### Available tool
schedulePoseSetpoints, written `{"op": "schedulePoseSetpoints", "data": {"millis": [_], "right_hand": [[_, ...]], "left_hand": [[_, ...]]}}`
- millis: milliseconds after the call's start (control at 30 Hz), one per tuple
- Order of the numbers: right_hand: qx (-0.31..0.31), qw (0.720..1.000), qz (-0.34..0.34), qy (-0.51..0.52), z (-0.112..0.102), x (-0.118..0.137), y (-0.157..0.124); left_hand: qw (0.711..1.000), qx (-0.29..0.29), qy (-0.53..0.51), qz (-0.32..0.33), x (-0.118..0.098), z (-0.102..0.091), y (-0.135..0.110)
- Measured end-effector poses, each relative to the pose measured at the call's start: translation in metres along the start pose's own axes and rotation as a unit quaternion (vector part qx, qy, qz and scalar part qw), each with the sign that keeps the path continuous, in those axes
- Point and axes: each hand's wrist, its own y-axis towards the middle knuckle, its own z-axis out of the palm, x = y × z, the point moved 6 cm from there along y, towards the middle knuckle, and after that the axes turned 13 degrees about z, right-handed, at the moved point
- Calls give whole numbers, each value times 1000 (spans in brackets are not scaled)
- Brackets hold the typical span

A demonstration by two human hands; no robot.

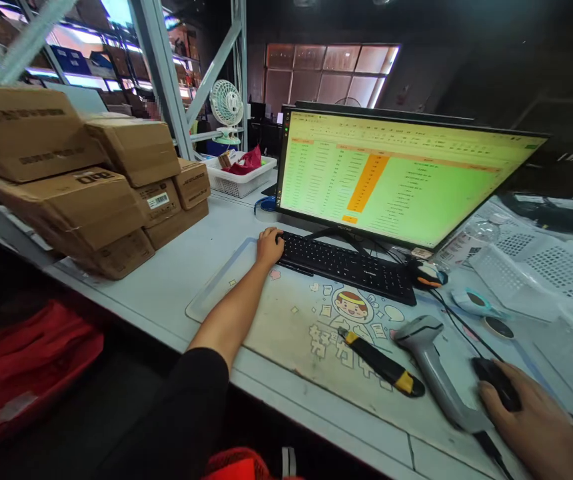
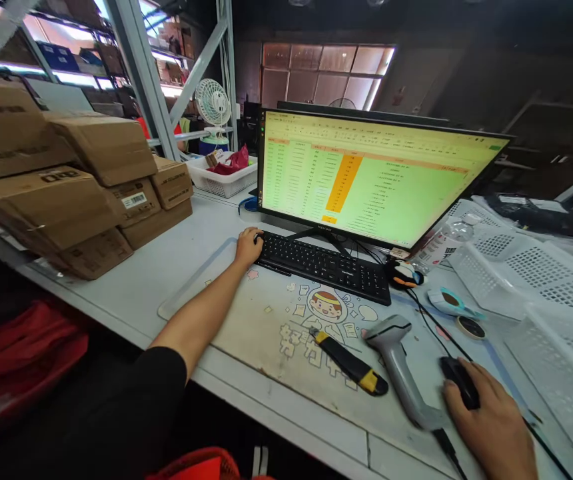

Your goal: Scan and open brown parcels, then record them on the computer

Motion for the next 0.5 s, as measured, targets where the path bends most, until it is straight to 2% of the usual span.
{"op": "schedulePoseSetpoints", "data": {"millis": [67,133,200,267,300,333,400,433,500], "right_hand": [[-5,1000,2,28,-9,8,-4],[-31,998,0,53,-17,12,-7],[-54,996,-9,69,-23,15,-7],[-51,996,-26,73,-22,17,-7],[-43,996,-34,72,-20,17,-6],[-36,996,-40,69,-18,16,-5],[-27,997,-44,64,-12,13,-3],[-25,997,-45,63,-9,10,-1],[-23,997,-50,63,-3,6,1]], "left_hand": [[1000,-13,9,5,-18,-11,-2],[999,-18,-9,45,-50,-23,-3],[990,7,-69,119,-97,-35,-4],[961,79,-169,205,-156,-52,-14],[931,134,-227,251,-189,-62,-24],[890,198,-284,295,-222,-74,-39],[783,353,-365,360,-279,-97,-84],[723,433,-379,382,-301,-107,-111],[629,537,-402,393,-330,-124,-162]]}}
